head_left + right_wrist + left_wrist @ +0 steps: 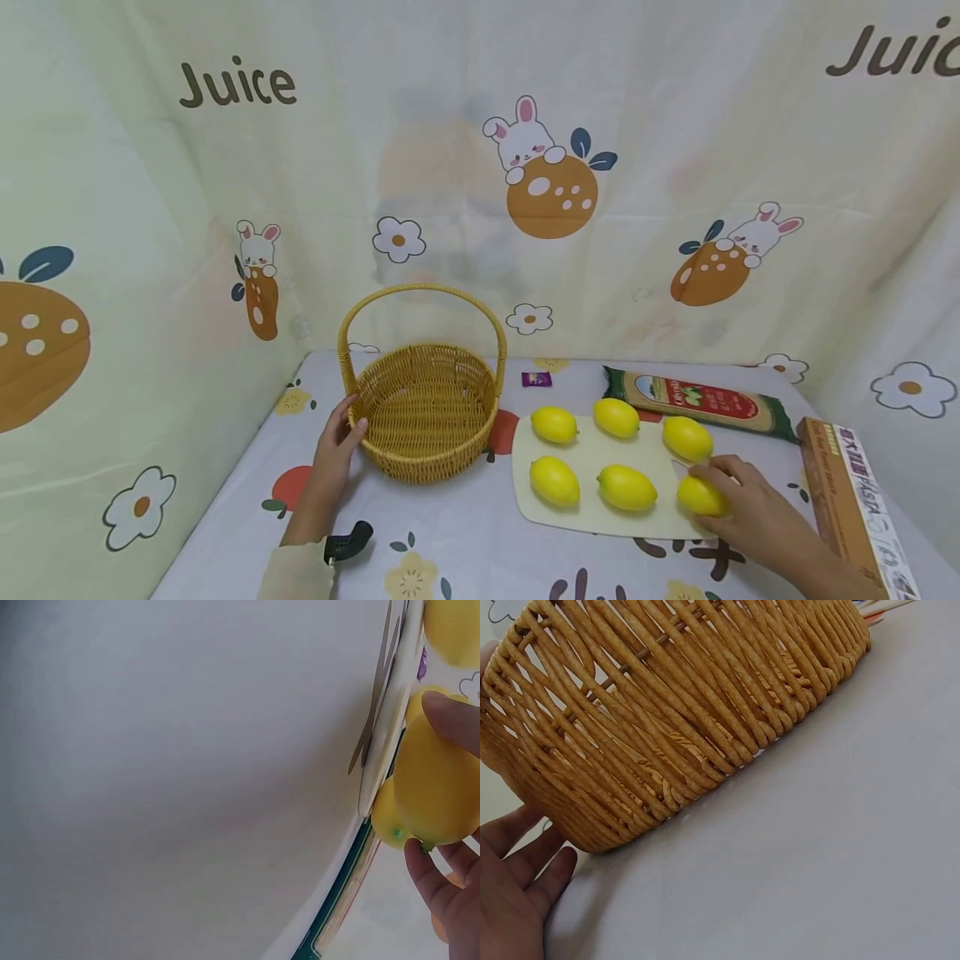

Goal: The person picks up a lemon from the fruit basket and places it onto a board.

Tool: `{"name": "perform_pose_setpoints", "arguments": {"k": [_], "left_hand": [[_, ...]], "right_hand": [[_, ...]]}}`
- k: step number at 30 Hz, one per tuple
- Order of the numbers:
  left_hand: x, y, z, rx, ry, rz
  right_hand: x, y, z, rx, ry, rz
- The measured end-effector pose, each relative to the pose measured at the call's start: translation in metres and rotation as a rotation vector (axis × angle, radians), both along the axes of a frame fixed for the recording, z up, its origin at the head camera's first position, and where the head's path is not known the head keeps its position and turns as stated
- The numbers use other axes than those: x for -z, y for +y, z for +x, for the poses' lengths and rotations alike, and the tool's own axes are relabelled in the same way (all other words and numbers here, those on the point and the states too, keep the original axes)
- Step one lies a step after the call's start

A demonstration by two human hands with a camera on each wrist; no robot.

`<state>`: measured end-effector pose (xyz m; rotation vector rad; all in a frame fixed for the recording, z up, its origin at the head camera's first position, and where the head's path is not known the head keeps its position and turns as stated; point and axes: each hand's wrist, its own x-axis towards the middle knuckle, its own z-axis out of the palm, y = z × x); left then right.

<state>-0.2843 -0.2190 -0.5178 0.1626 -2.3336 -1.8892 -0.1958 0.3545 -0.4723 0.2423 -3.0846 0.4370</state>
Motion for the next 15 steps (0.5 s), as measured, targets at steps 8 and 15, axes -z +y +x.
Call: {"name": "perform_pose_setpoints", "arguments": {"k": [8, 15], "left_hand": [[-0.0025, 0.0013, -0.0010, 0.009, 0.017, 0.000], [0.0000, 0.0008, -0.0021, 0.006, 0.010, -0.001]], "right_hand": [[0.0018, 0.0024, -0.0003, 0.009, -0.015, 0.002], [0.0039, 0.0025, -0.0014, 0.017, -0.023, 0.001]]}}
